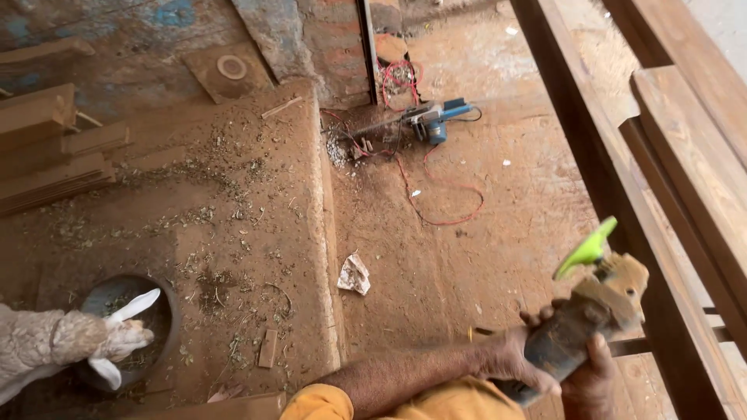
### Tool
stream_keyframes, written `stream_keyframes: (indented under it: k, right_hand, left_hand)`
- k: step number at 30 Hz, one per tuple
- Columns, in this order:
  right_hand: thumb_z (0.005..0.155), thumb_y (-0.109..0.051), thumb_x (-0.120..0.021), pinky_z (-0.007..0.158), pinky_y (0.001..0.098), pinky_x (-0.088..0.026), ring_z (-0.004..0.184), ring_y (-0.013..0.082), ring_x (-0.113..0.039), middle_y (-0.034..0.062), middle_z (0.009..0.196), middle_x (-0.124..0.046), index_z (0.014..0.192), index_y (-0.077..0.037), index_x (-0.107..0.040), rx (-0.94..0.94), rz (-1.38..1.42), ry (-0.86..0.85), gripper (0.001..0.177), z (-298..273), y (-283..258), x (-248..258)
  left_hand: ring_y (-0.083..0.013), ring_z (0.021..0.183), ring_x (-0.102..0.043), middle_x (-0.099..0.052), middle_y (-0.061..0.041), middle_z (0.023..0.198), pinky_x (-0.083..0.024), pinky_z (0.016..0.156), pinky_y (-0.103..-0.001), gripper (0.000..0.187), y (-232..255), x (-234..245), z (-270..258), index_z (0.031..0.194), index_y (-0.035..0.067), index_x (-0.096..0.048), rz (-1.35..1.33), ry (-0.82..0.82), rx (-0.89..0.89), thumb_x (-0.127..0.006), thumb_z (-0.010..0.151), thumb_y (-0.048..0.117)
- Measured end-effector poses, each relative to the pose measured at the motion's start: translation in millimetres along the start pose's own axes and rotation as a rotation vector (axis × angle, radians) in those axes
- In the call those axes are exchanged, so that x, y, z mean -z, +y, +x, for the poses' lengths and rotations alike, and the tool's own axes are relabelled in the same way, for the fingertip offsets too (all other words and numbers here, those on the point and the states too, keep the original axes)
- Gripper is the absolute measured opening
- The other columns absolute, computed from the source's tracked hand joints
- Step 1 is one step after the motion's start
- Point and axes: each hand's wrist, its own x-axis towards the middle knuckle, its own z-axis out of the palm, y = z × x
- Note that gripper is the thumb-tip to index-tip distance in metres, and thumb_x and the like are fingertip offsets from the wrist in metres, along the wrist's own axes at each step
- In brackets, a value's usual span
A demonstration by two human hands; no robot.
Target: The person sands a long wooden beam using a handheld power sander.
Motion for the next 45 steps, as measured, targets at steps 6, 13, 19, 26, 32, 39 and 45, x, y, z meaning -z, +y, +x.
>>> stream_keyframes:
  k: [6,13,19,26,32,39,45]
  right_hand:
    - [0.091,-0.046,-0.078,0.115,0.0610,-0.041,0.120,0.0380,-0.062,0.0227,0.126,-0.062,0.145,0.000,-0.047,-0.100,0.045,-0.130,0.077,108,8,-38]
    - [0.092,-0.038,-0.073,0.098,0.0558,-0.055,0.111,0.0387,-0.065,0.0214,0.119,-0.064,0.145,-0.001,-0.046,-0.198,0.043,-0.010,0.070,268,28,-1]
    - [0.092,-0.037,-0.070,0.094,0.0490,-0.058,0.105,0.0333,-0.069,0.0227,0.114,-0.066,0.138,0.006,-0.048,-0.200,-0.245,0.228,0.067,351,22,-9]
    - [0.095,-0.045,-0.064,0.088,0.0443,-0.061,0.099,0.0301,-0.070,0.0207,0.113,-0.067,0.140,0.004,-0.047,-0.107,-0.347,0.425,0.069,453,2,-44]
    - [0.099,-0.047,-0.061,0.087,0.0436,-0.060,0.097,0.0287,-0.070,0.0202,0.113,-0.066,0.143,0.001,-0.043,-0.008,-0.378,0.682,0.069,532,-3,-57]
    - [0.100,-0.033,-0.065,0.082,0.0390,-0.059,0.089,0.0218,-0.067,0.0139,0.103,-0.066,0.140,0.001,-0.048,-0.061,-0.378,0.616,0.055,701,12,-66]
    - [0.093,-0.036,-0.071,0.075,0.0351,-0.062,0.081,0.0184,-0.068,0.0117,0.094,-0.067,0.124,-0.001,-0.050,-0.154,-0.499,0.531,0.051,831,10,-86]
  left_hand:
    - [-0.0254,0.111,-0.065,-0.067,-0.017,0.118,-0.052,0.095,-0.037,0.075,60,71,20,0.137,-0.005,-0.054,-0.008,0.057,0.035,-0.087,0.077,0.026]
    - [-0.0272,0.109,-0.066,-0.065,-0.016,0.121,-0.057,0.091,-0.039,0.079,129,196,108,0.140,-0.002,-0.050,-0.222,0.073,0.184,-0.087,0.076,0.027]
    - [-0.0256,0.108,-0.070,-0.066,-0.016,0.118,-0.059,0.091,-0.038,0.086,177,227,174,0.136,-0.003,-0.049,0.207,0.546,0.244,-0.085,0.071,0.040]
    - [-0.0226,0.109,-0.068,-0.067,-0.015,0.118,-0.058,0.092,-0.036,0.083,209,307,249,0.138,-0.004,-0.050,0.069,0.423,0.163,-0.082,0.076,0.042]
    - [-0.0229,0.106,-0.069,-0.066,-0.016,0.116,-0.060,0.087,-0.036,0.081,235,376,310,0.136,-0.003,-0.049,0.066,0.234,0.263,-0.082,0.076,0.040]
    - [-0.0195,0.106,-0.065,-0.062,-0.014,0.121,-0.058,0.089,-0.034,0.070,300,501,370,0.139,-0.005,-0.050,-0.180,0.220,0.155,-0.078,0.087,0.033]
    - [-0.0221,0.083,-0.068,-0.060,-0.013,0.108,-0.063,0.062,-0.038,0.062,374,582,422,0.134,0.005,-0.043,-0.341,0.342,0.244,-0.072,0.085,0.028]
